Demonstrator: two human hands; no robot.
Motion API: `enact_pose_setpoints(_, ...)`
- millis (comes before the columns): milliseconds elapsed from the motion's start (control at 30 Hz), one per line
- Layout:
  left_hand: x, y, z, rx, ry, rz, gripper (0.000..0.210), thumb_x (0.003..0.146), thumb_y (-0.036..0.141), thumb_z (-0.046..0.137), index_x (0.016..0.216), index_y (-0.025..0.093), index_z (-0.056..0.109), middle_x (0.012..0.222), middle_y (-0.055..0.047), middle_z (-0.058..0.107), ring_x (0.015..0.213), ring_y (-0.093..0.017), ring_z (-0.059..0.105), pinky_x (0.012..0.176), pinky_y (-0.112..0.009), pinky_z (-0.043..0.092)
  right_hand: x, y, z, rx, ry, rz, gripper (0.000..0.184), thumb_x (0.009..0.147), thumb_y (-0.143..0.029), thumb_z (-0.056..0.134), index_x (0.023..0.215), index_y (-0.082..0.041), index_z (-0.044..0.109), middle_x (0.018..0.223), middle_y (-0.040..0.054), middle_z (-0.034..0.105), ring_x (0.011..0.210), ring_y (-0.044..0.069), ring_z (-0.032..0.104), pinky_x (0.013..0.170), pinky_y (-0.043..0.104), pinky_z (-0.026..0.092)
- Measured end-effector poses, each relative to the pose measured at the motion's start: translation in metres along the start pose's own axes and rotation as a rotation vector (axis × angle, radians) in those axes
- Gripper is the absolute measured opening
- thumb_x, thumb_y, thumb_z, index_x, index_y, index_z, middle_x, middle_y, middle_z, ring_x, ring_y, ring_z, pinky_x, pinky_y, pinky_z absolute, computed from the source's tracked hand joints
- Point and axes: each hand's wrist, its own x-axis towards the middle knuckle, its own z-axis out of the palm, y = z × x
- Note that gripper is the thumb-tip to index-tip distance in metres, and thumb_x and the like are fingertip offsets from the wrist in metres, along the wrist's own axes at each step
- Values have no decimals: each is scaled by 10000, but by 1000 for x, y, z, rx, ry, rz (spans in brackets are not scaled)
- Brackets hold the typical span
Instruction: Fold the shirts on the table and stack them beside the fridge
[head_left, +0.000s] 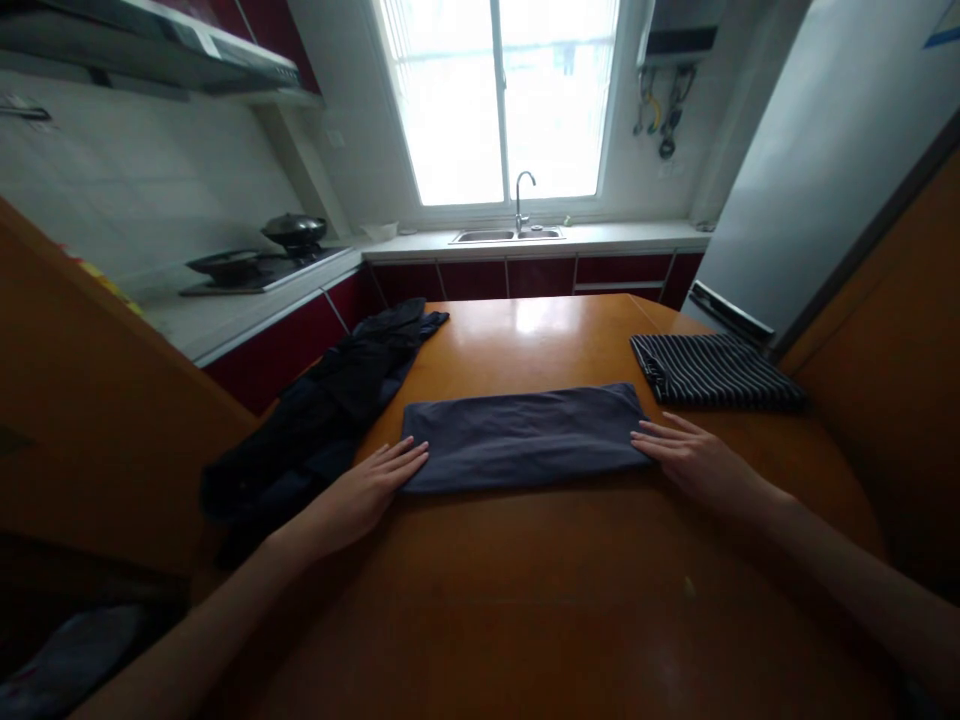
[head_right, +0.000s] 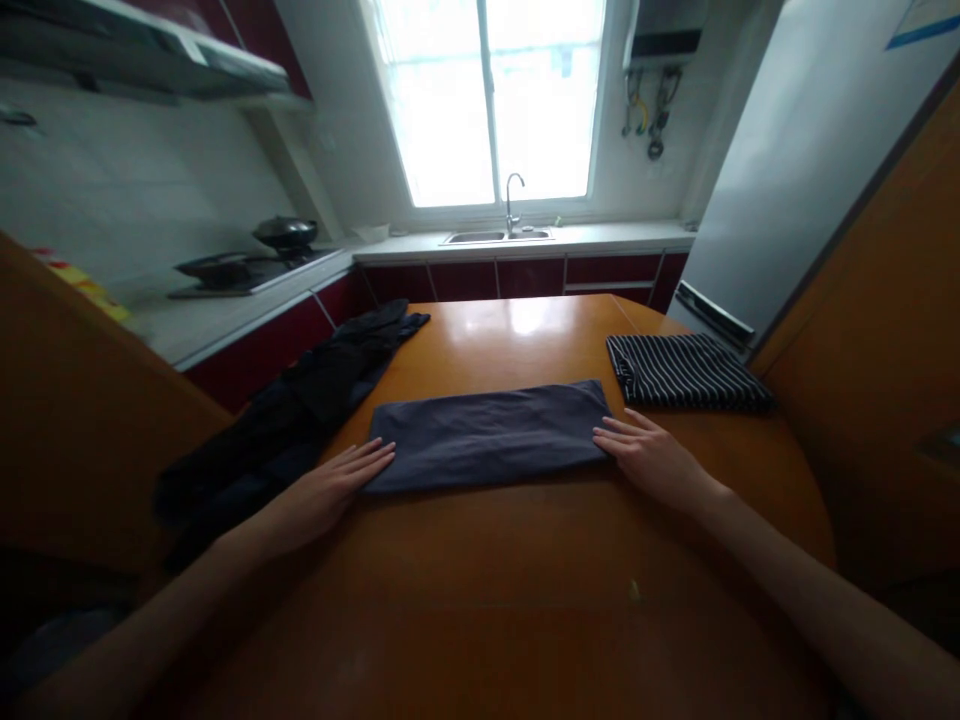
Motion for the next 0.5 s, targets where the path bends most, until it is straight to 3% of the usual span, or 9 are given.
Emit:
enact_pose_setpoints(133,-24,0,-16,-67,-117,-2,762,880,93,433,1587,337,284,1635,8,267,1532,-239,188,1224,-489,260,-22,-29,-21,95,-71,-5,494,921,-151,497,1388,-264,610,1414,70,615,1367,266,518,1217,573,271)
enact_pose_setpoints(233,-19,12,-31,-129,-209,35,785,915,300,565,1611,305,200,1656,-49,195,1532,-273,170,1218,-485,257,-17,-47,-35,170,-119,16,522,945,-329,569,1465,-291,531,1491,77,537,1416,298,450,1230,618,177)
enact_pose_setpoints(300,8,33,-37,-148,-161,74,706,979,398,512,1612,268,228,1659,-63,214,1536,-253,174,1231,-453,231,5,-58,-36,211,-76,43,535,989,-365,501,1516,-281,461,1540,75,477,1458,287,385,1232,602,182)
enact_pose_setpoints(367,50,62,-32,-145,-62,122,573,1042,380,382,1589,228,305,1635,-73,315,1525,-212,243,1239,-418,216,39,-73,-28,233,7,89,526,1033,-325,375,1553,-253,397,1578,74,422,1491,259,324,1226,575,220)
enact_pose_setpoints(433,93,90,-17,-128,68,119,526,1046,328,346,1552,185,374,1599,-103,392,1502,-208,313,1229,-404,242,75,-90,-12,247,68,139,546,1036,-290,317,1578,-228,344,1600,88,383,1507,249,290,1213,565,251)
enact_pose_setpoints(500,125,109,3,-102,115,73,546,1030,313,352,1552,154,353,1617,-135,349,1509,-239,294,1222,-443,245,104,-108,8,239,80,161,581,1016,-262,325,1594,-208,304,1616,106,350,1514,253,271,1207,561,261)
